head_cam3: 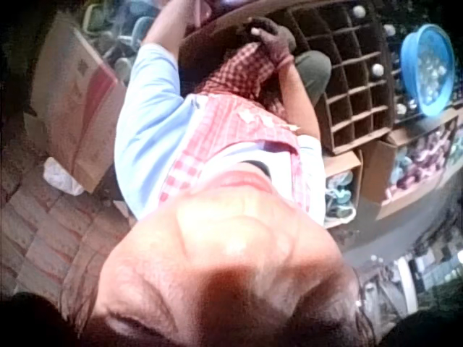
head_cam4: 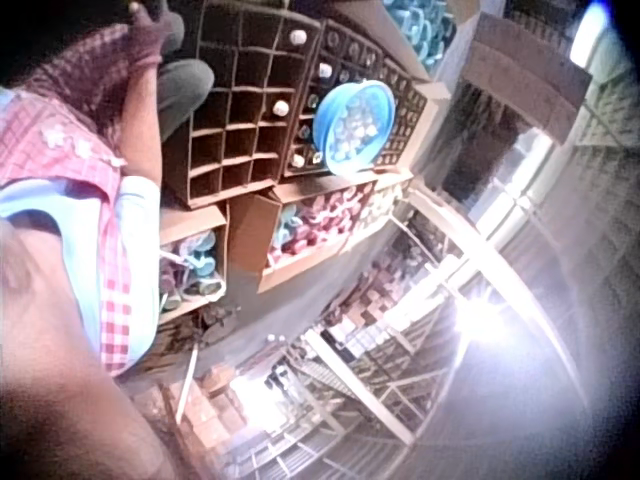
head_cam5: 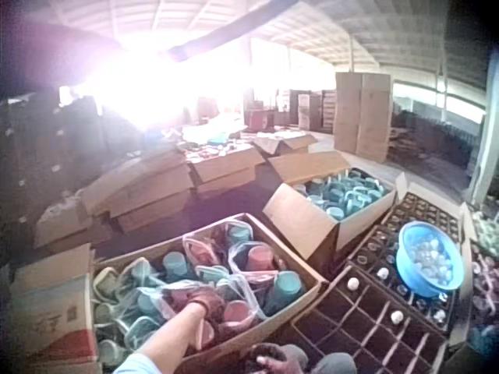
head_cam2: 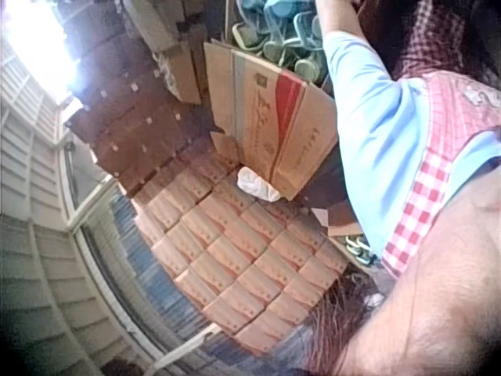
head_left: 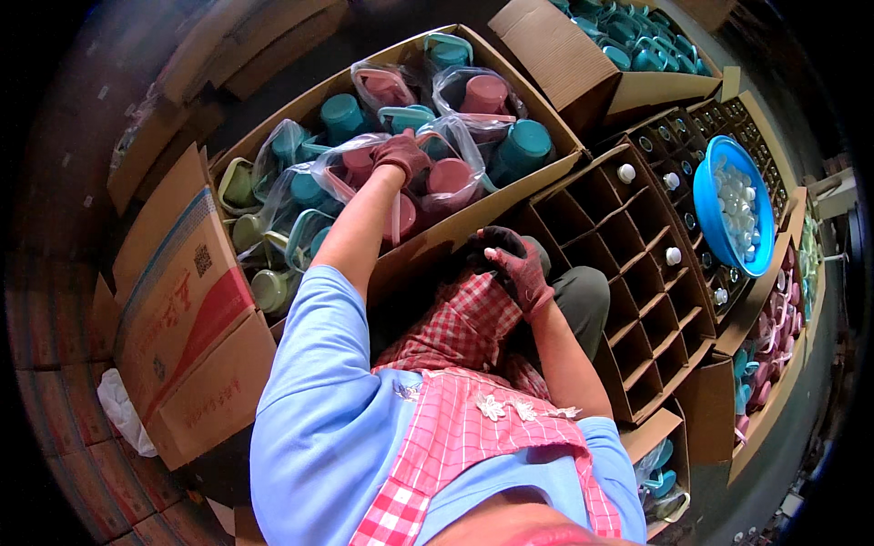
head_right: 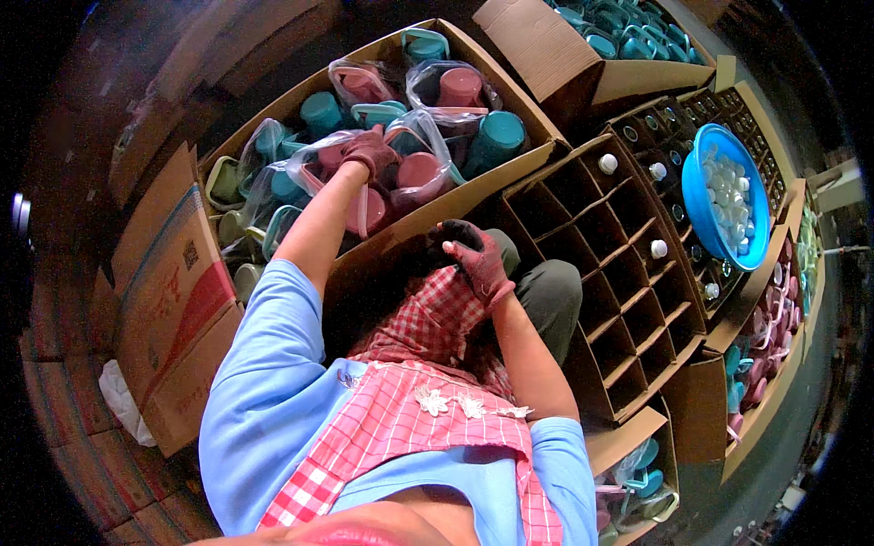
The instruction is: The person packs pink plastic containers into clear plastic bags and places them into a cardboard box. They also handle and organize other colorful containers, including blue and green ones, within the box.
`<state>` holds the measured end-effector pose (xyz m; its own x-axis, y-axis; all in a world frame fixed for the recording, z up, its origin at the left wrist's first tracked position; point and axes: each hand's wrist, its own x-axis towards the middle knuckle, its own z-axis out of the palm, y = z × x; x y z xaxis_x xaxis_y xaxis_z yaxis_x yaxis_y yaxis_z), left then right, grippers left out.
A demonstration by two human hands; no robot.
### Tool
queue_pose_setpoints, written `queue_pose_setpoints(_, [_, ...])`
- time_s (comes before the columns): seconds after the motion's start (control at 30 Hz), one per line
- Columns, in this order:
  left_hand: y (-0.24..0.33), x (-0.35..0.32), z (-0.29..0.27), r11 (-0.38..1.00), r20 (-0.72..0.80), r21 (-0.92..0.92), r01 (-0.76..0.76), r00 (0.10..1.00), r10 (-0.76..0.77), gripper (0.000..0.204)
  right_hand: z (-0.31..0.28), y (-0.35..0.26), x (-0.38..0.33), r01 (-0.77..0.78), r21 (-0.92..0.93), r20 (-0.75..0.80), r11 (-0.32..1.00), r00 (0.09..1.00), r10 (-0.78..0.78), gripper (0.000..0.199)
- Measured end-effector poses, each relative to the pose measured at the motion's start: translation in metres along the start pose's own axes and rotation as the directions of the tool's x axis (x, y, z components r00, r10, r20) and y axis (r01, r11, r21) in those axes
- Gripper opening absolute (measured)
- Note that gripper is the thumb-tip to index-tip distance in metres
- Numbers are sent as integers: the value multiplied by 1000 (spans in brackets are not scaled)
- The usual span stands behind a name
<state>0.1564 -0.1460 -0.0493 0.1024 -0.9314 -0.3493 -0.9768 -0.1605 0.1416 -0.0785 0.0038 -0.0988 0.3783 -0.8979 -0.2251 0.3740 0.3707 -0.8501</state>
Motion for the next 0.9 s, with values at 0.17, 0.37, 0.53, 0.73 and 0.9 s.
queue_pose_setpoints(0.17, [9,-17,15,982,-256,-61,-180,954,159,48,0,-17,-6,-11,81,18,997,1000,10,31])
queue_pose_setpoints(0.37, [1,-43,-17,943,-371,-172,-285,905,206,36,-7,-7,-1,-20,-12,48,1000,999,20,31])
queue_pose_setpoints(0.53, [5,-36,-11,964,-343,-45,-262,910,231,36,-4,-2,3,95,-62,86,994,992,-89,33])
queue_pose_setpoints(0.73, [12,-36,8,994,-196,108,-18,980,39,40,-22,16,12,220,-237,87,946,975,-205,35])
queue_pose_setpoints(0.9, [-23,-7,21,962,-281,265,67,960,10,40,-13,9,5,257,-52,11,965,966,-257,26])
